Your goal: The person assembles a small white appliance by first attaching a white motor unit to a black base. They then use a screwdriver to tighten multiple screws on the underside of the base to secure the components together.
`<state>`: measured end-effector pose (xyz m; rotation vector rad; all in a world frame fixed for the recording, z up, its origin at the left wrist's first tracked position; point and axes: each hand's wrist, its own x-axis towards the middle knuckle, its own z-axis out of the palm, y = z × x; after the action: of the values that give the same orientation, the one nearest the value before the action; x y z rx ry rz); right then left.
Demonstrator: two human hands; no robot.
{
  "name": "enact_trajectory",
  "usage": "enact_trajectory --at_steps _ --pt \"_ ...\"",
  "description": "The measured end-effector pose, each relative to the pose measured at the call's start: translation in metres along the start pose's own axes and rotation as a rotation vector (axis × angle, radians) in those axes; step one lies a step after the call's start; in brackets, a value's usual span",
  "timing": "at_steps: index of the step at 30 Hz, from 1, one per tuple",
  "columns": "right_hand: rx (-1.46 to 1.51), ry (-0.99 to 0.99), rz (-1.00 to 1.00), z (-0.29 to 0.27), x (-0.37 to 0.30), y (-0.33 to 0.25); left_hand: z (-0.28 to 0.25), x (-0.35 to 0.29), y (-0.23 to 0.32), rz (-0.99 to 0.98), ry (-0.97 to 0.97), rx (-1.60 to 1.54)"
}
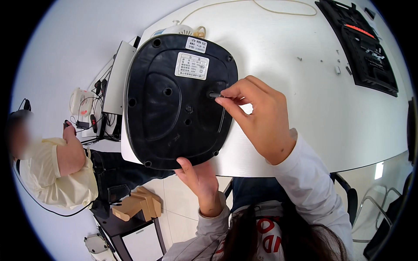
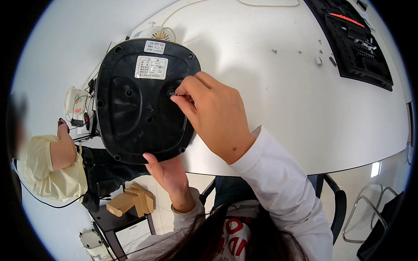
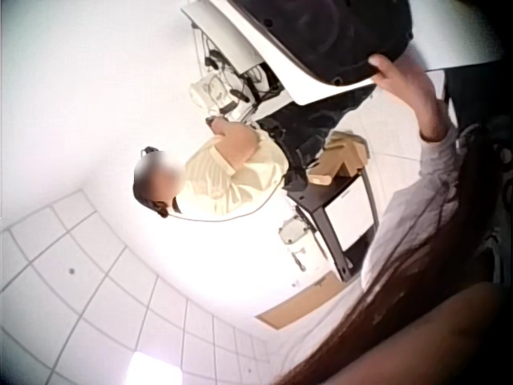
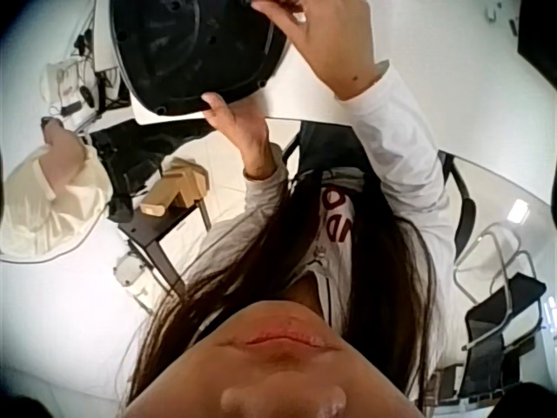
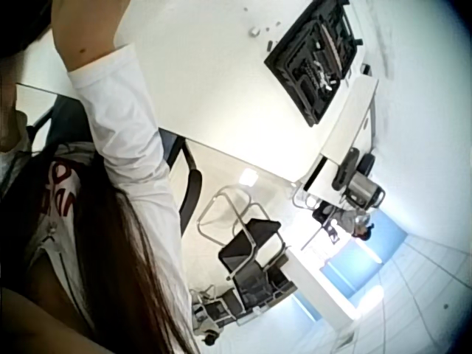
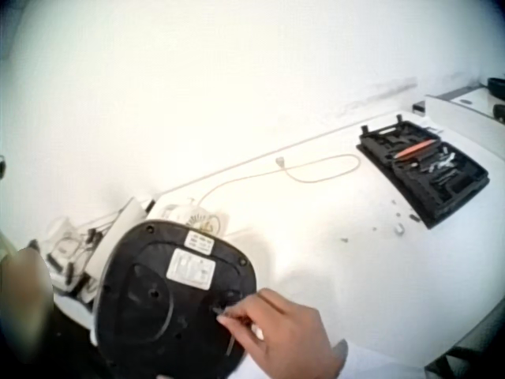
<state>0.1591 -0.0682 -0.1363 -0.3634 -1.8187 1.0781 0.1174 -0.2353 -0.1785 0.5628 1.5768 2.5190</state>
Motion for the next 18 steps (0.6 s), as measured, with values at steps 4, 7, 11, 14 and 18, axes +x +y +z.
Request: enact_trajectory --at_steps 4,7,11,14,18 --pt "0.073 -0.018 0.026 0.002 -0.002 0.004 -0.016 0.013 0.005 0.023 0.003 0.107" --pt "0.042 -0.067 0.074 -0.001 -0.001 -0.001 -0.036 0.019 0.000 -0.022 0.015 0.080" --pt "-0.048 -0.050 0.052 -0.002 0.001 0.000 -0.037 0.019 0.000 -0.024 -0.015 0.082" --pt "-0.105 -0.037 0.031 0.001 0.001 0.000 -0.040 0.017 -0.003 -0.005 -0.030 0.103" --pt "-0.238 -0.069 0.043 0.006 0.001 0.002 -0.037 0.018 -0.002 -0.017 -0.022 0.105"
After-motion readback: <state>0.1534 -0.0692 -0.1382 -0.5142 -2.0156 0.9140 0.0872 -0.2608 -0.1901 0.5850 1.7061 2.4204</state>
